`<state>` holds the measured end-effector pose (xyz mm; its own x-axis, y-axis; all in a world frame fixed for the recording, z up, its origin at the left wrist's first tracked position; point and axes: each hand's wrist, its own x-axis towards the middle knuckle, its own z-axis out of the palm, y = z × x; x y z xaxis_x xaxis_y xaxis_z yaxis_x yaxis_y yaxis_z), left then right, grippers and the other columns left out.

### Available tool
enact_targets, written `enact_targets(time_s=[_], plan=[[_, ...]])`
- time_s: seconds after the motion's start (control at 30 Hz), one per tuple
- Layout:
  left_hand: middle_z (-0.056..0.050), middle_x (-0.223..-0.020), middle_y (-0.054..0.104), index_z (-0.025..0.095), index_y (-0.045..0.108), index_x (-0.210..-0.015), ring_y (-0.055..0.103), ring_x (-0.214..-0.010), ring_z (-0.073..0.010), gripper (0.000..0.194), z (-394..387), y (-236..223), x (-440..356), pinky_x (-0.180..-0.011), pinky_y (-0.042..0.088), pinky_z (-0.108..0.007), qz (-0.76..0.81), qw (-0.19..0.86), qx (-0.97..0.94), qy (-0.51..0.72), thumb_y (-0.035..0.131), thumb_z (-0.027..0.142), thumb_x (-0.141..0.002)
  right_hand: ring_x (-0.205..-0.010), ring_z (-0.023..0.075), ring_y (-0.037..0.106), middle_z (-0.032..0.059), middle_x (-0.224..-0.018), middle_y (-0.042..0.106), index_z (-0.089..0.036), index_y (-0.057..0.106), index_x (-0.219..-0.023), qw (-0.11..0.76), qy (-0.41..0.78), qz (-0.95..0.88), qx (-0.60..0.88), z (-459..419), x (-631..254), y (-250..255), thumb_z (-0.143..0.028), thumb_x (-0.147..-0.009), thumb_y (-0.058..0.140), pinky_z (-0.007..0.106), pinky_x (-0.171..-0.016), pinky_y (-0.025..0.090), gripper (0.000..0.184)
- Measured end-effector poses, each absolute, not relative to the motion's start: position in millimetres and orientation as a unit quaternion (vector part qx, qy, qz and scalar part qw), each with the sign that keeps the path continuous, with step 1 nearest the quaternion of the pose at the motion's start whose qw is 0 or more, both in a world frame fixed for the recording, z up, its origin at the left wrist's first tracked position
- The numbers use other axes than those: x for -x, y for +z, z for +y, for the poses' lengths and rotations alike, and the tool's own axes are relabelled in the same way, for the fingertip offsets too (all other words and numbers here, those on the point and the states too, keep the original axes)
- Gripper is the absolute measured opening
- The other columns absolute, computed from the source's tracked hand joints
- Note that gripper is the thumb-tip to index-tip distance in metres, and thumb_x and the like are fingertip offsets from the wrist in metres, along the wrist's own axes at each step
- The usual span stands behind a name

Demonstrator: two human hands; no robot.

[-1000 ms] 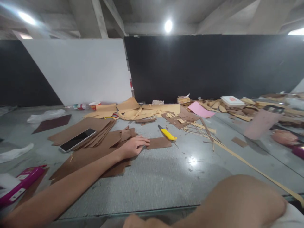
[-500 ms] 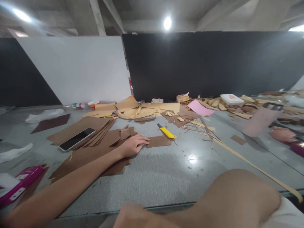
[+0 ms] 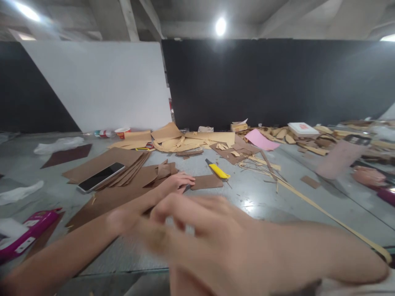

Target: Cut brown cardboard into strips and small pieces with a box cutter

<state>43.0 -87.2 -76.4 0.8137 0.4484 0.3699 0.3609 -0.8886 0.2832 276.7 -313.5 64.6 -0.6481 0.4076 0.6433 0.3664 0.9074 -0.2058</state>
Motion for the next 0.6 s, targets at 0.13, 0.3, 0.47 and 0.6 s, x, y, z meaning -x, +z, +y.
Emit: enact_targets(time_s=[0.13, 0.3, 0.47, 0.6], plan=[[-0.008, -0.123, 0.078, 0.019, 0.08, -0.111, 0.07, -0.118, -0.0244, 0.028, -89.4, -71.9, -44.8, -0.109, 0.052, -0.038, 0.202, 0.108, -0.95, 0.212, 0.059, 0.011, -0.093, -0.114, 0.0205, 0.071, 0.0079, -0.126, 0.073, -0.025, 0.068, -0.13, 0.339, 0.05, -0.909, 0.237, -234.2, -269.1, 46.2, -0.027, -0.109, 0.054, 0.034, -0.097, 0.059, 0.026], [-0.009, -0.125, 0.078, 0.02, 0.079, -0.115, 0.069, -0.119, -0.0232, 0.037, -93.6, -73.8, -44.5, -0.111, 0.051, -0.042, 0.215, 0.08, -0.945, 0.233, 0.053, 0.005, -0.093, -0.08, 0.0182, 0.071, 0.0035, -0.09, 0.076, -0.022, 0.07, -0.091, 0.258, 0.079, -0.892, 0.363, -153.1, -285.5, -33.3, -0.039, -0.106, 0.064, 0.029, -0.075, 0.053, 0.023], [-0.011, -0.129, 0.077, 0.018, 0.077, -0.118, 0.069, -0.121, -0.0244, 0.045, -92.9, -76.3, -44.0, -0.11, 0.053, -0.043, 0.22, 0.062, -0.947, 0.225, 0.051, -0.001, -0.086, -0.068, 0.0187, 0.064, 0.0052, -0.072, 0.069, -0.022, 0.064, -0.073, 0.256, 0.028, -0.89, 0.377, -123.1, -296.9, -75.1, -0.046, -0.113, 0.044, 0.032, -0.069, 0.048, 0.05], [-0.009, -0.128, 0.077, 0.019, 0.077, -0.119, 0.069, -0.122, -0.0235, 0.046, -93.1, -75.1, -46.0, -0.113, 0.052, -0.043, 0.223, 0.065, -0.946, 0.225, 0.051, 0.0, -0.086, -0.081, 0.0206, 0.068, 0.0064, -0.091, 0.073, -0.021, 0.069, -0.093, 0.236, 0.018, -0.897, 0.372, -125.1, -295.7, -77.0, -0.045, -0.109, 0.056, 0.032, -0.075, 0.05, 0.032]])
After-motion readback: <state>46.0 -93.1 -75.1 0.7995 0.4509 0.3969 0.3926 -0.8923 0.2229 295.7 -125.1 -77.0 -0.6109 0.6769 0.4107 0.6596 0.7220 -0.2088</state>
